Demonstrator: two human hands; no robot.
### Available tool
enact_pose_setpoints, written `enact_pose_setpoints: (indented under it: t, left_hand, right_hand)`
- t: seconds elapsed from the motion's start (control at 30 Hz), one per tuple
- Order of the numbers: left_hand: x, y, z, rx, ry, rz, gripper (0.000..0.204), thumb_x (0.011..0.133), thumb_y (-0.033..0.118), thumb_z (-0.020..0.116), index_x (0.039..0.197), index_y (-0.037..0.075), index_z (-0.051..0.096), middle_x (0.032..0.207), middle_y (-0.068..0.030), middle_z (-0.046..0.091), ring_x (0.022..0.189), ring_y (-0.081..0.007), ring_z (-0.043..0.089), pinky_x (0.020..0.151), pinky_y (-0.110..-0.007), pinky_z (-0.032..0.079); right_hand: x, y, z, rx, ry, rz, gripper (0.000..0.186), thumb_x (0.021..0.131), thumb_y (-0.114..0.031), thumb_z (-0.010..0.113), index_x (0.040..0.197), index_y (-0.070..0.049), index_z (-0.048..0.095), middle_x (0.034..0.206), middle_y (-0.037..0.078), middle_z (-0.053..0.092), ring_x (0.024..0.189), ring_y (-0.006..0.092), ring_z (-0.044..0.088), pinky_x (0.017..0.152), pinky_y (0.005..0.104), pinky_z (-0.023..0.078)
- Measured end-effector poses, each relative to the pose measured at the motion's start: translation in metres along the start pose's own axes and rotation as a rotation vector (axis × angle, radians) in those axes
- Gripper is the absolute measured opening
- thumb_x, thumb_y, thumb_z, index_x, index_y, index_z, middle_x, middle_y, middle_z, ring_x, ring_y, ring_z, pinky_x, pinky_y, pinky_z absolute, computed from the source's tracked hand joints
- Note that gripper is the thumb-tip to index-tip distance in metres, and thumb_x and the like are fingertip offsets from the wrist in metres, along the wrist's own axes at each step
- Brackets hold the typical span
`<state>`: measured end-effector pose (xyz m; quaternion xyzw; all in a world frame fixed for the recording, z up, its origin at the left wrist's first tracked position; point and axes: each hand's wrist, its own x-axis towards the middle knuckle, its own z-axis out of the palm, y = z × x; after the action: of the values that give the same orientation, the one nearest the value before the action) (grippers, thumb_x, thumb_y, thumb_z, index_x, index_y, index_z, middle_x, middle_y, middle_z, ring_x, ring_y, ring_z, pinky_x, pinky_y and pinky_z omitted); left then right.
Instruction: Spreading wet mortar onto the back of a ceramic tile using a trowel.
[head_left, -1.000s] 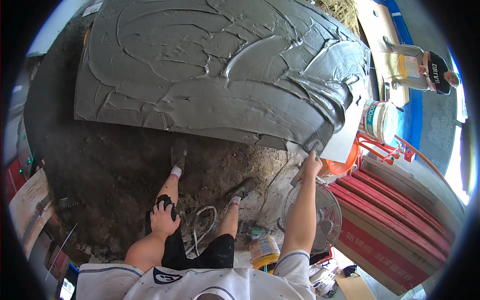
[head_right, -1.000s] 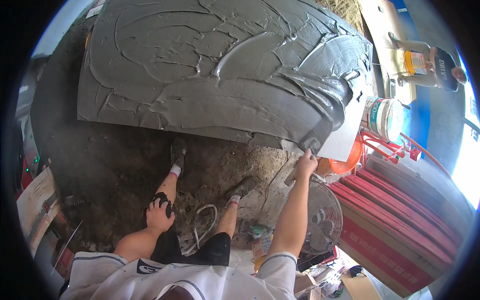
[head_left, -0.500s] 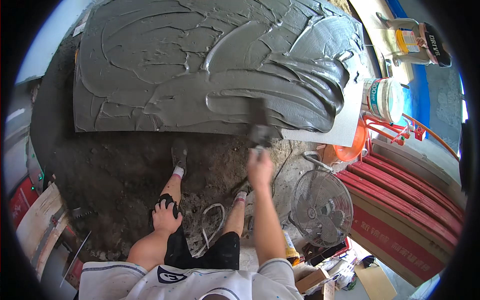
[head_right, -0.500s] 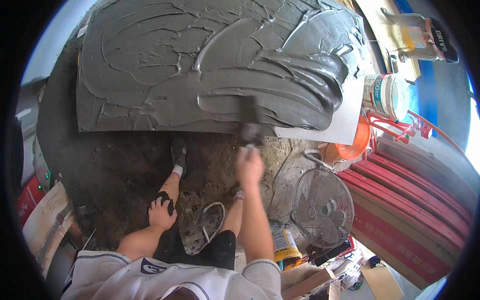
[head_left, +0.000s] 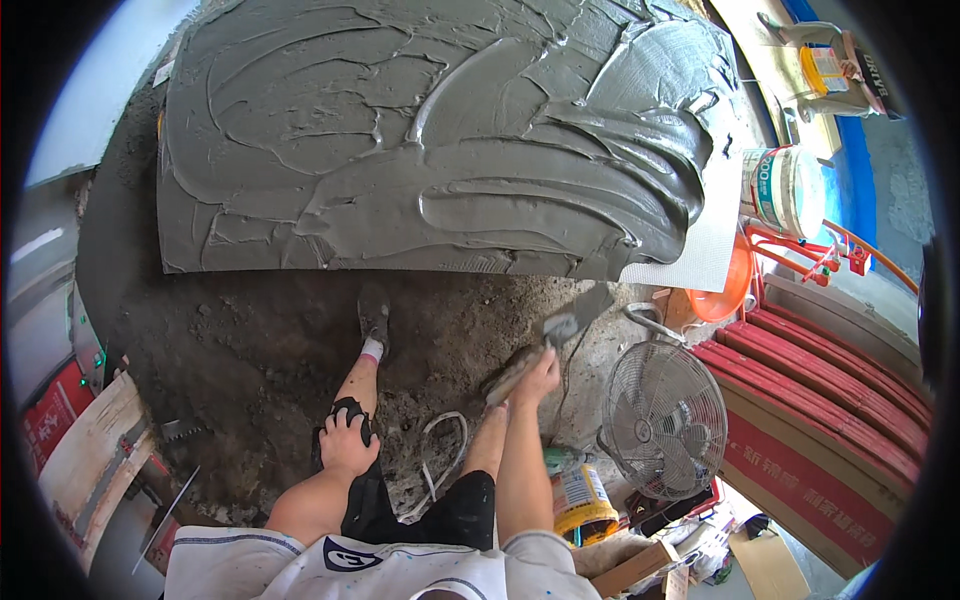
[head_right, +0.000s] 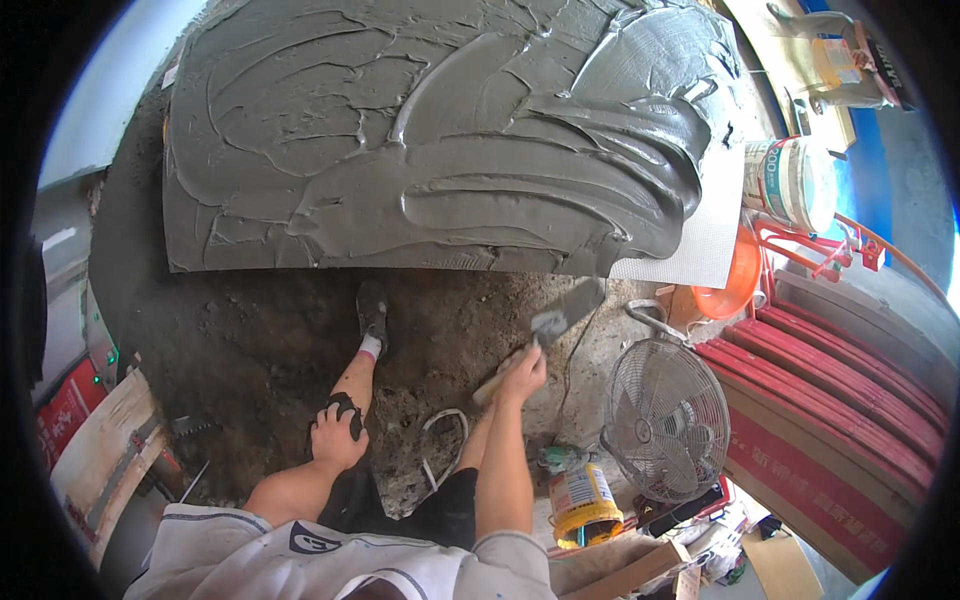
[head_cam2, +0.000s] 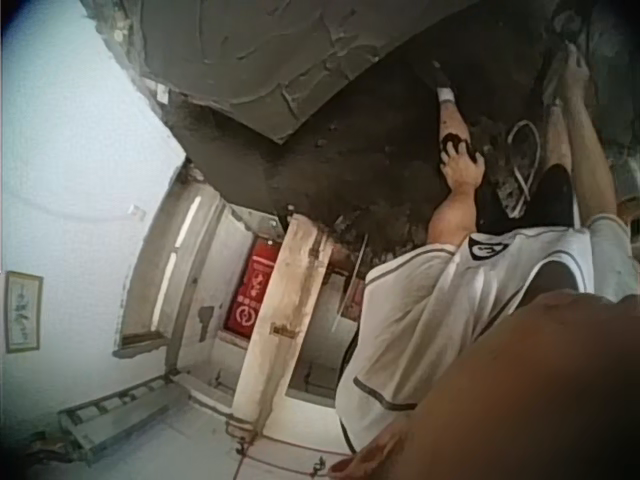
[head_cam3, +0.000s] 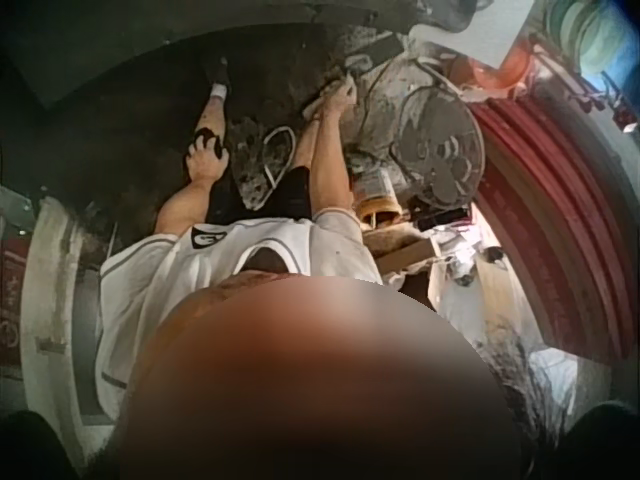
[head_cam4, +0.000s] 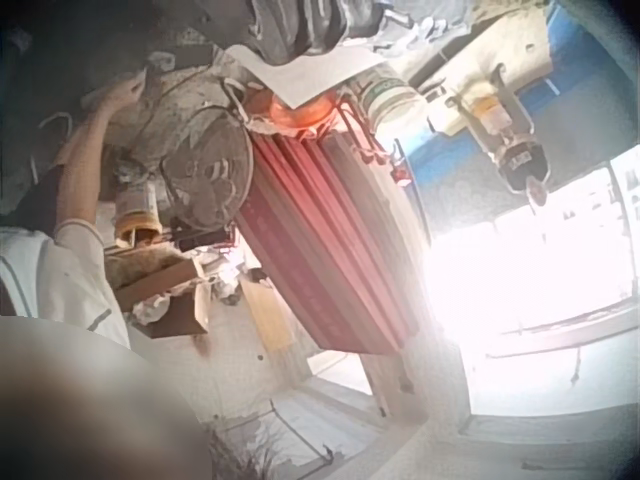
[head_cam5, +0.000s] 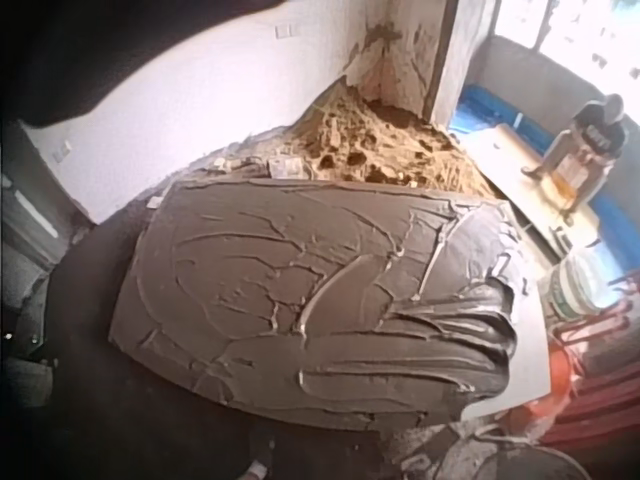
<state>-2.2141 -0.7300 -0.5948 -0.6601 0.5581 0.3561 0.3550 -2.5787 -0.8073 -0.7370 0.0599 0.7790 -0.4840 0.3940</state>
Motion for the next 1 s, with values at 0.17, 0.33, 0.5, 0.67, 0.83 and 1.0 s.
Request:
enact_pose_setpoints:
  t: [0.17,0.33,0.5,0.67,0.83,1.0]
  left_hand:
    - [0.001,0.001,-0.005,0.004,0.005,-0.011,0.060,0.092,0.049,0.071,0.141,0.015,0.066,0.160,-0.0165,0.047,0.146,-0.0427,0.045,0.115,-0.059,0.044]
    - [0.001,0.013,-0.004,0.022,0.009,0.019,0.059,0.091,0.048,0.072,0.140,0.014,0.067,0.159,-0.0172,0.048,0.145,-0.0420,0.046,0.115,-0.057,0.045]
    - [-0.004,0.008,-0.007,0.019,-0.001,-0.014,0.059,0.091,0.048,0.071,0.140,0.015,0.068,0.161,-0.0164,0.047,0.146,-0.0420,0.045,0.114,-0.058,0.045]
    - [0.001,0.030,-0.006,0.031,0.027,0.049,0.059,0.090,0.048,0.072,0.139,0.015,0.068,0.158,-0.0164,0.049,0.144,-0.0404,0.047,0.113,-0.057,0.046]
    - [-0.004,0.013,-0.013,0.056,-0.012,-0.031,0.058,0.092,0.049,0.070,0.141,0.016,0.067,0.161,-0.0158,0.045,0.147,-0.0414,0.044,0.116,-0.058,0.044]
    - [0.004,0.031,-0.012,0.022,-0.016,0.036,0.060,0.093,0.050,0.070,0.142,0.017,0.067,0.161,-0.0153,0.046,0.147,-0.0408,0.044,0.115,-0.058,0.045]
  right_hand:
    - [-0.079,0.018,0.025,-0.180,-0.242,0.045,0.028,0.111,-0.032,0.064,0.104,-0.005,0.066,0.077,0.000,0.059,0.061,0.0170,0.061,0.052,0.0357,0.050]
    - [-0.084,-0.017,0.120,-0.825,-0.531,-0.514,0.023,0.103,-0.027,0.074,0.103,-0.006,0.067,0.087,0.022,0.071,0.080,0.0455,0.071,0.071,0.0520,0.056]
    - [-0.002,-0.051,0.080,-0.655,-0.158,-0.550,0.025,0.103,-0.026,0.073,0.102,-0.002,0.066,0.089,0.024,0.071,0.081,0.0457,0.069,0.074,0.0517,0.054]
    - [0.121,-0.090,-0.076,-0.602,0.225,-0.454,0.041,0.111,-0.036,0.064,0.090,0.000,0.060,0.077,0.007,0.060,0.065,0.0256,0.061,0.064,0.0415,0.050]
    - [0.132,-0.118,-0.040,0.134,0.026,-0.066,0.033,0.112,-0.042,0.061,0.103,-0.010,0.060,0.076,0.002,0.057,0.057,0.0156,0.057,0.049,0.0326,0.047]
    - [0.187,-0.134,-0.092,-0.048,0.127,-0.170,0.037,0.112,-0.044,0.060,0.098,-0.010,0.060,0.077,0.001,0.058,0.059,0.0154,0.058,0.052,0.0339,0.049]
